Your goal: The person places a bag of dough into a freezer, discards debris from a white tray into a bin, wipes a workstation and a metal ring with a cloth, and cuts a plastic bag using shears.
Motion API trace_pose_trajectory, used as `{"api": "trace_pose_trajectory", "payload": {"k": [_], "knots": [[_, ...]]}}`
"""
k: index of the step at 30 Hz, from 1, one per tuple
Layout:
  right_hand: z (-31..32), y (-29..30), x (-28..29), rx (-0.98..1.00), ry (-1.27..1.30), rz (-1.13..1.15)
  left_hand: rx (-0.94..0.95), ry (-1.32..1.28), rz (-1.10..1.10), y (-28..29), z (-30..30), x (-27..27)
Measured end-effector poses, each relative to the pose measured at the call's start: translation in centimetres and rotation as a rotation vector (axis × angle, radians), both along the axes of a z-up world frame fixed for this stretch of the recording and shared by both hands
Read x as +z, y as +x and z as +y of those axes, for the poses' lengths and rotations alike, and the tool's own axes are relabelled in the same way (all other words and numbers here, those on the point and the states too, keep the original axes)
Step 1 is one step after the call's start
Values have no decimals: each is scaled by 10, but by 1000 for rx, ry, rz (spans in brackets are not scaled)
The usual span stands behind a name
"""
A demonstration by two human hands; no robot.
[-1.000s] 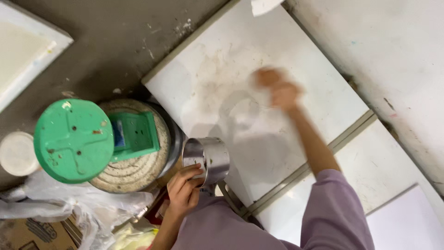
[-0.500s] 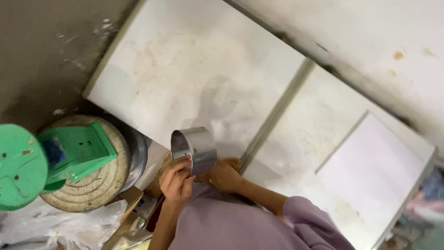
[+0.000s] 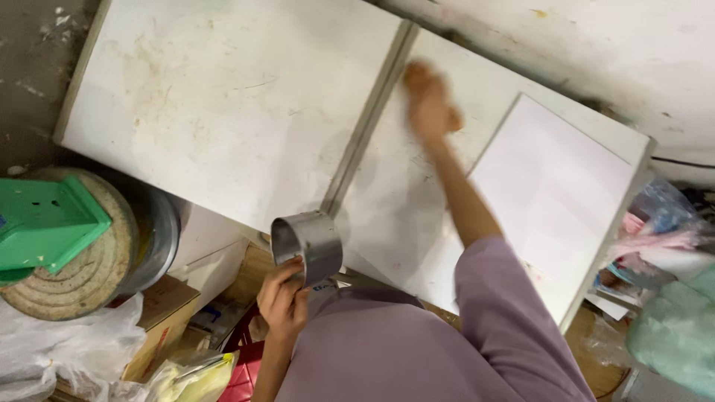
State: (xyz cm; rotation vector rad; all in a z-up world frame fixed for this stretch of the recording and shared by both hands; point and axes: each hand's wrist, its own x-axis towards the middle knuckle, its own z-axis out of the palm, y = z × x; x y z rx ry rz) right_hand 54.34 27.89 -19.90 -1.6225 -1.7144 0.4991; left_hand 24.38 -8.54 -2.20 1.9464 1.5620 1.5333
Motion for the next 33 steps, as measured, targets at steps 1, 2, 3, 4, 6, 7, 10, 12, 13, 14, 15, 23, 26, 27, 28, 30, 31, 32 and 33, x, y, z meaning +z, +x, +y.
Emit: {"api": "trace_pose_trajectory", "payload": {"k": [1, 2, 3, 4, 6, 7, 10, 12, 13, 14, 15, 23, 26, 27, 28, 30, 31, 32, 33], "knots": [[-44, -16, -3, 80, 468, -466, -6, -30, 20, 9, 5, -7], [-81, -38, -1, 146, 418, -322, -13, -59, 40, 19, 15, -15], [-147, -43, 2, 303, 66, -79, -31, -95, 61, 27, 20, -21], [-210, -53, 9, 365, -77, -148, -84, -69, 103, 33, 20, -25], [-307, -49, 26, 453, -403, -176, -199, -24, 162, 46, 49, -39], [-356, -24, 38, 562, -145, -242, -255, -21, 173, 57, 63, -47], [-447, 68, 58, 454, -196, -225, -350, -246, 241, 82, 95, -62], [-508, 130, 67, 234, -491, -100, -434, -185, 316, 97, 118, -72], [-531, 158, 66, 152, -406, -216, -465, -149, 355, 102, 130, -76], [-552, 181, 61, 71, -326, -335, -479, -104, 397, 109, 141, -80], [-570, 204, 53, 68, -289, -528, -485, -61, 443, 113, 150, -83], [-649, 287, 43, -257, -647, -928, -554, -22, 622, 129, 214, -57], [-655, 275, 56, -529, -622, -676, -582, 111, 683, 136, 217, -48], [-648, 273, 56, -663, -529, -541, -614, 115, 633, 146, 214, -48], [-640, 268, 55, -793, -434, -402, -647, 120, 584, 156, 210, -50], [-617, 253, 43, -777, -385, -424, -872, -65, 415, 182, 188, -61], [-606, 247, 36, -761, -364, -431, -973, -40, 443, 200, 177, -69], [-594, 242, 28, -767, -374, -459, -1030, -86, 551, 217, 165, -78], [-574, 243, 20, -755, -377, -488, -1039, -97, 670, 232, 153, -86]]}}
